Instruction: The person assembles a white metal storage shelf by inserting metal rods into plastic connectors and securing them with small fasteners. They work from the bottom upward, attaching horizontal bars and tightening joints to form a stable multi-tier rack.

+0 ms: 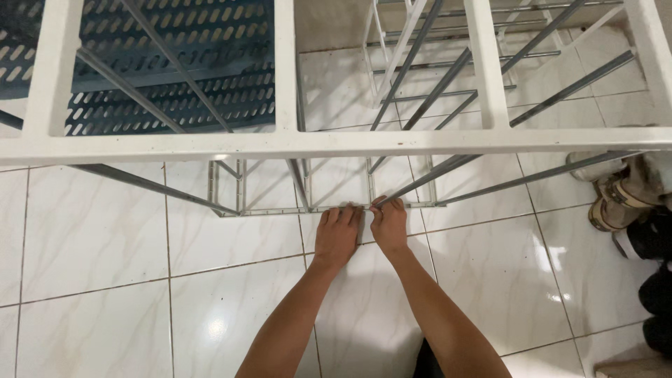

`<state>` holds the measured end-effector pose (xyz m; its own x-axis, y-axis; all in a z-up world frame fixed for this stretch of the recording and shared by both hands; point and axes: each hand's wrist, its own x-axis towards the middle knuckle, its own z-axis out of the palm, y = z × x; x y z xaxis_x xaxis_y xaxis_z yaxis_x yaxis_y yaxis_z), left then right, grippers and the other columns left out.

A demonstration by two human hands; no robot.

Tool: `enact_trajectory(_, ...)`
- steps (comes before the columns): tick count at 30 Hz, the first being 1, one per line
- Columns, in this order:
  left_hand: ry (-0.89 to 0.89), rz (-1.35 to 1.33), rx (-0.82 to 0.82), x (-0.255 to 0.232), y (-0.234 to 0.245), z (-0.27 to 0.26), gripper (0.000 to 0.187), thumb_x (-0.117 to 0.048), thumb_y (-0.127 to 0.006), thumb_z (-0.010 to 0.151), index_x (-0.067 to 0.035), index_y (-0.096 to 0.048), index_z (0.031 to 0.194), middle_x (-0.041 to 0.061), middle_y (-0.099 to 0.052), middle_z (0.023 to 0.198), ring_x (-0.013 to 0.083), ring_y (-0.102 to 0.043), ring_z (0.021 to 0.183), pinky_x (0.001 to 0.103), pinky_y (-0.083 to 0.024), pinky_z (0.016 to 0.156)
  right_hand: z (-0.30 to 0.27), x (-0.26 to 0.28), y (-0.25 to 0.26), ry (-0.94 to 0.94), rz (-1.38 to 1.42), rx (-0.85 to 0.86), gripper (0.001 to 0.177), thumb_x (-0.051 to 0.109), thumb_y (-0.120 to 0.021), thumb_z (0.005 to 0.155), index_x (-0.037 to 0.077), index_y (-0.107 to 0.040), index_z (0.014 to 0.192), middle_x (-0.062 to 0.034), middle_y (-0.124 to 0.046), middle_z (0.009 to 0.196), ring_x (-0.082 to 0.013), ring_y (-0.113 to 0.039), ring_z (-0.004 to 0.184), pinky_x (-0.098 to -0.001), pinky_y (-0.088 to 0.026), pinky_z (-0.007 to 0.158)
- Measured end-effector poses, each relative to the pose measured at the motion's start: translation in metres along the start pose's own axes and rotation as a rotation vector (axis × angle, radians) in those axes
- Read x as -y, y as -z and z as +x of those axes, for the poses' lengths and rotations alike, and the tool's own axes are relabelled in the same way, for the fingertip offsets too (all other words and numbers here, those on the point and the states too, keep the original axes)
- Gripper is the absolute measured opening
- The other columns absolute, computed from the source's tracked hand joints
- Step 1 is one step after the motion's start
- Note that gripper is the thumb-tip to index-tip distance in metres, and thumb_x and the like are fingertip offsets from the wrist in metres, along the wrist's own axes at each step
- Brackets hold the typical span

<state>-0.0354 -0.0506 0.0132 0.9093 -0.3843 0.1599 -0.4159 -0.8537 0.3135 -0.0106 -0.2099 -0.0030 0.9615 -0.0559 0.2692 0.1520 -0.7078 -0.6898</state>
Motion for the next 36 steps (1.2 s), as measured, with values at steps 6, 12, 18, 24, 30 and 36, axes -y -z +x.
enact_trajectory(6,-0.012,-0.047,-0.007,0.009,0.001,-0.001,0.058,-0.010,-0.071,0.078,-0.002,-0.061,0.135,0.010,-0.059,0.137,0.0301,-0.053,0.116,0.043,-0.041,0.104,-0.004,-0.001,-0.008,0.023,-0.034,-0.055,0.007,-0.008,-0.067,0.083,-0.001,-0.066,0.086,-0.0141,-0.070,0.090,-0.0381,-0.063,0.093,-0.0459,-0.052,0.080)
enact_trajectory(12,0.009,-0.097,-0.024,0.012,-0.007,-0.001,0.054,-0.007,-0.070,0.081,-0.003,-0.062,0.135,0.007,-0.060,0.137,0.0283,-0.054,0.116,0.042,-0.042,0.106,-0.010,-0.006,-0.019,0.026,-0.077,-0.122,0.010,-0.008,-0.065,0.084,-0.001,-0.065,0.090,-0.0150,-0.069,0.092,-0.0380,-0.063,0.094,-0.0461,-0.053,0.082)
enact_trajectory(18,0.016,-0.085,0.001,0.008,0.001,-0.002,0.059,-0.006,-0.068,0.080,-0.007,-0.061,0.139,0.007,-0.060,0.138,0.0296,-0.054,0.115,0.043,-0.041,0.104,-0.010,-0.004,-0.015,-0.008,-0.062,-0.090,0.010,-0.007,-0.066,0.085,-0.002,-0.066,0.092,-0.0164,-0.070,0.091,-0.0390,-0.063,0.095,-0.0473,-0.051,0.083)
enact_trajectory(24,0.026,-0.111,0.035,0.007,0.009,-0.004,0.059,-0.005,-0.067,0.081,-0.011,-0.060,0.139,0.006,-0.058,0.142,0.0309,-0.053,0.116,0.044,-0.041,0.105,-0.006,0.004,0.002,0.003,-0.006,-0.036,0.013,-0.004,-0.071,0.084,-0.003,-0.068,0.098,-0.0181,-0.072,0.099,-0.0388,-0.066,0.092,-0.0452,-0.054,0.077)
enact_trajectory(30,0.028,-0.112,0.068,0.008,0.015,-0.001,0.060,-0.006,-0.068,0.079,-0.011,-0.060,0.138,0.007,-0.058,0.141,0.0325,-0.052,0.118,0.044,-0.041,0.105,0.003,0.008,0.006,-0.079,0.135,0.023,0.010,-0.009,-0.066,0.087,-0.002,-0.065,0.094,-0.0165,-0.070,0.090,-0.0317,-0.069,0.075,-0.0391,-0.055,0.066)
enact_trajectory(36,0.026,-0.111,0.031,0.009,0.010,-0.003,0.060,-0.003,-0.068,0.080,-0.011,-0.061,0.139,0.006,-0.059,0.141,0.0313,-0.053,0.116,0.043,-0.042,0.105,-0.002,0.003,-0.004,-0.043,0.111,-0.041,0.013,-0.013,-0.061,0.085,-0.001,-0.062,0.089,-0.0158,-0.067,0.087,-0.0321,-0.066,0.073,-0.0404,-0.053,0.065)
